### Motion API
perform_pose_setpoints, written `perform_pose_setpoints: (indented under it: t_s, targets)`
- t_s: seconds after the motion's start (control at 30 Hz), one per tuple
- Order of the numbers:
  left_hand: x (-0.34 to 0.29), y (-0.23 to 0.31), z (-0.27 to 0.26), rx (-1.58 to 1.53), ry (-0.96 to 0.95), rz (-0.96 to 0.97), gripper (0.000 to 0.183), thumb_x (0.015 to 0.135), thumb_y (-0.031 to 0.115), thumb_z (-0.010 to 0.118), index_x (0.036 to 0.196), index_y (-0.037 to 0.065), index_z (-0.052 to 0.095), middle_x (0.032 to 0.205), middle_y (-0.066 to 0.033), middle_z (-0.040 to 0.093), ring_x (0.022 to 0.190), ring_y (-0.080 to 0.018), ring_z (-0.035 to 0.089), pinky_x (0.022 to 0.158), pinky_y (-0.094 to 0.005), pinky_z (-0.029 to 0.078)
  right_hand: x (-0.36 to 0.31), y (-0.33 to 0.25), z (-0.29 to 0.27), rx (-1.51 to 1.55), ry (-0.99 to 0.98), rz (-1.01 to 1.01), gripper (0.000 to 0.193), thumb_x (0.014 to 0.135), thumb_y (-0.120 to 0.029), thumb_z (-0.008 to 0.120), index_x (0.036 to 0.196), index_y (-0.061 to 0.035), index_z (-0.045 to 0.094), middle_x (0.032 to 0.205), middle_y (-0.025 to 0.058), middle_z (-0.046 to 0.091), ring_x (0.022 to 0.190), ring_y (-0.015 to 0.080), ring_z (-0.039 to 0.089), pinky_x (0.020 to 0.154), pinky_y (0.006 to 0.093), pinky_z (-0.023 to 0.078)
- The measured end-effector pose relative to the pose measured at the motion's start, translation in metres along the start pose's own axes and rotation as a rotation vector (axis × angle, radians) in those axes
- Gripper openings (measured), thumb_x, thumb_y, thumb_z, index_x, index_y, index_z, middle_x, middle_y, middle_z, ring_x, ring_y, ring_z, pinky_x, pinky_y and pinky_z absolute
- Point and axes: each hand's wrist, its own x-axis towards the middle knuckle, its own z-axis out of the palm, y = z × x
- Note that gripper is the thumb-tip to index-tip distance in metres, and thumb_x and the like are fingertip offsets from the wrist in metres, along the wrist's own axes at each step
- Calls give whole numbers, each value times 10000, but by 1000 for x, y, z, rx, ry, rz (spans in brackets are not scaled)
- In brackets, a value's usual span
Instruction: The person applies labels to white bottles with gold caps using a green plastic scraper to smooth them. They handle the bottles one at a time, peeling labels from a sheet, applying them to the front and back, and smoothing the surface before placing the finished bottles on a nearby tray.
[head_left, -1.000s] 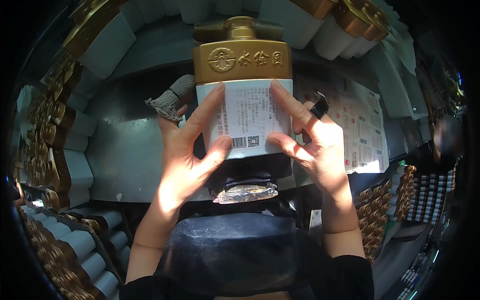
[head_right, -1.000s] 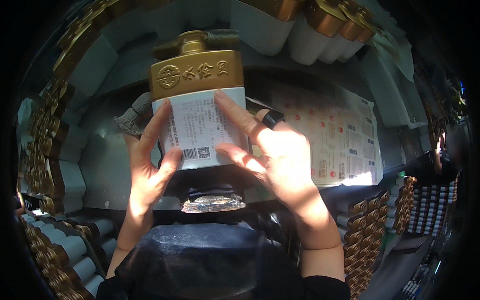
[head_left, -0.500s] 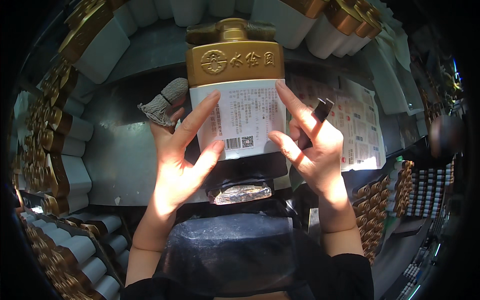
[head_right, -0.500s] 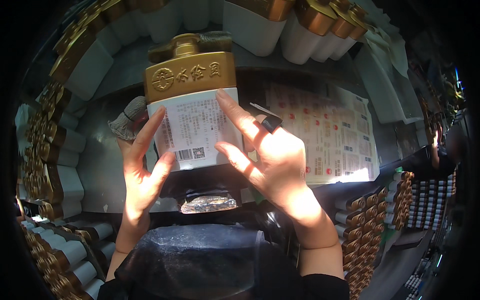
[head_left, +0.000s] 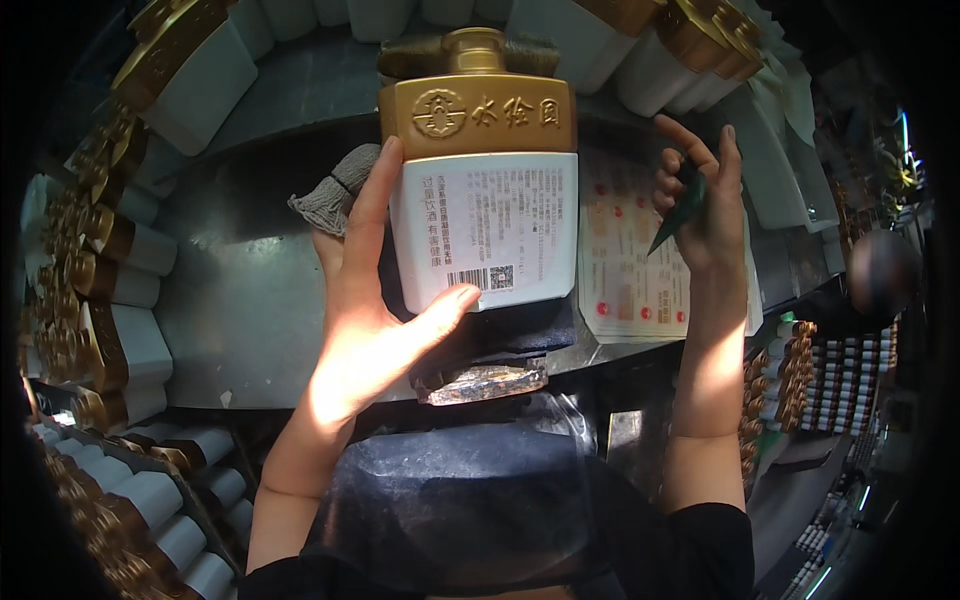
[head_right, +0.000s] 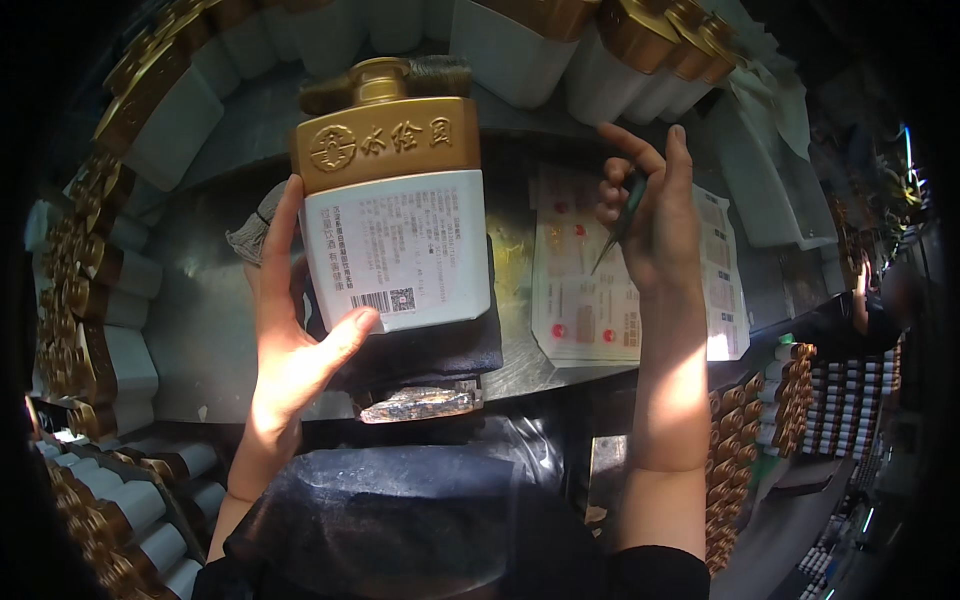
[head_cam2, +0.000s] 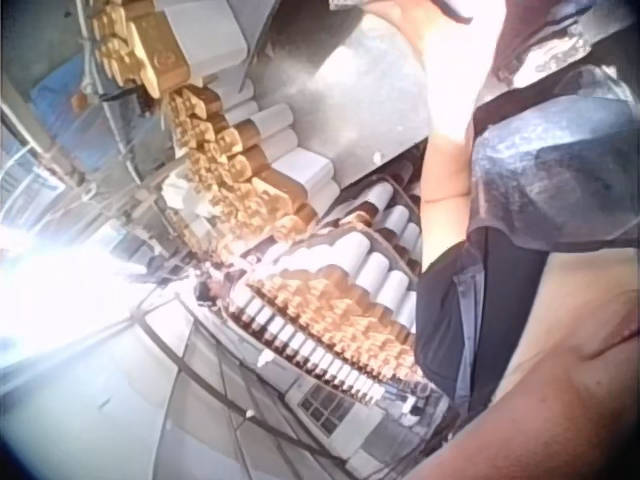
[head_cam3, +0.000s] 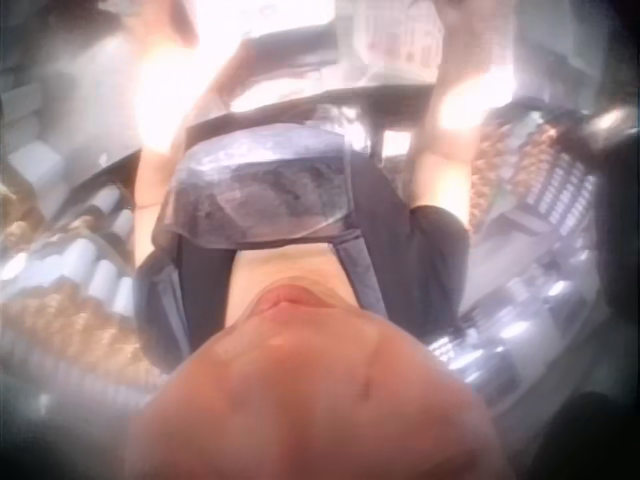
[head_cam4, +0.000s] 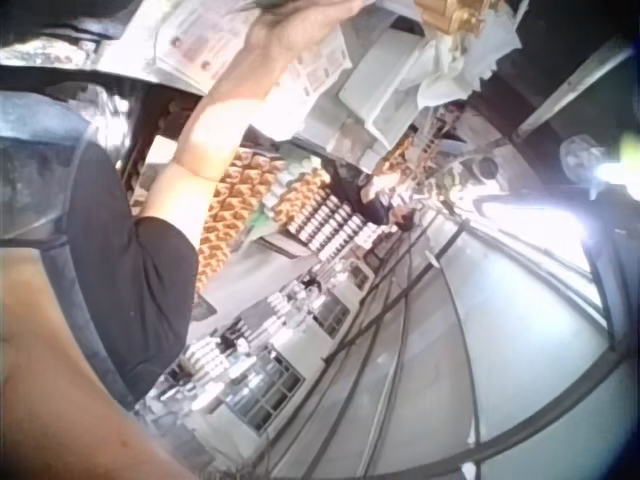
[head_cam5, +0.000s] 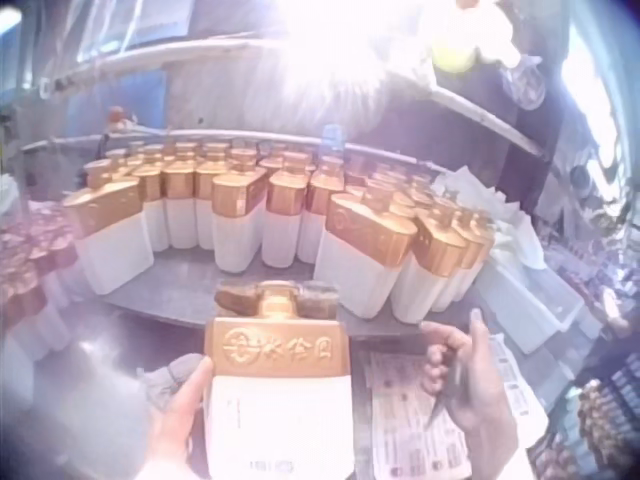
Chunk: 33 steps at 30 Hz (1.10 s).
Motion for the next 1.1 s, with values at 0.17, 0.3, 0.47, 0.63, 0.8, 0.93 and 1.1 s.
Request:
perform_pose_setpoints:
  t_s: [0.17, 0.3, 0.47, 0.63, 0.8, 0.93, 1.1]
  targets:
    - [-3, 1, 2, -126, 3, -63, 1043, 717, 284, 809, 1540, 135, 184, 1462, -165, 377, 1317, -329, 321, 1137, -486, 133, -22, 0, 64, -690, 186, -347, 437, 870, -131, 699, 1251, 24, 550, 1068, 73, 633, 977, 115, 606, 864, 232, 492]
    - [-3, -2, 1, -13, 14, -7, 1077, 703, 259, 813, 1541, 135, 148, 1456, -192, 364, 1316, -350, 319, 1137, -479, 128, -40, 6, 108, -906, -155, -439, 381, 794, -26, 758, 1156, -18, 639, 1003, 83, 671, 867, 153, 661, 758, 270, 539]
    - [-6, -1, -2, -122, 12, -76, 1050, 720, 283, 797, 1537, 128, 155, 1447, -205, 355, 1303, -348, 335, 1131, -471, 173, 5, 22, 154, -1331, -322, -855, 340, 758, 22, 755, 1088, -14, 679, 966, 99, 711, 872, 167, 684, 782, 272, 542]
    - [-11, -2, -13, -333, 98, -90, 800, 863, 367, 699, 1497, 80, 306, 1488, -132, 335, 1287, -259, 392, 1084, -390, 344, 11, 16, 153, -1536, -454, -1155, 214, 772, 5, 739, 977, -44, 706, 909, 77, 712, 757, 171, 686, 725, 267, 554]
    - [-17, -12, -18, -291, 189, -46, 661, 942, 433, 557, 1429, 18, 392, 1473, -147, 388, 1275, -260, 452, 1054, -411, 379, -45, 41, 135, -1325, -566, -742, 305, 712, -97, 806, 1002, -69, 715, 885, 84, 705, 740, 178, 682, 712, 290, 557]
    - [-19, -6, -17, -274, 200, -34, 590, 953, 374, 546, 1401, 8, 427, 1452, -148, 418, 1267, -261, 464, 1048, -409, 383, 27, 15, 147, -1270, -217, -905, 295, 779, -60, 771, 1055, -30, 672, 901, 87, 704, 835, 140, 683, 713, 271, 567]
    - [-25, -13, -15, -334, 223, -40, 535, 953, 287, 571, 1397, 20, 437, 1433, -131, 443, 1267, -244, 469, 1055, -373, 375, -55, 23, 120, -1449, -624, -792, 184, 775, -103, 772, 947, -80, 709, 817, 54, 691, 735, 192, 661, 693, 314, 558]
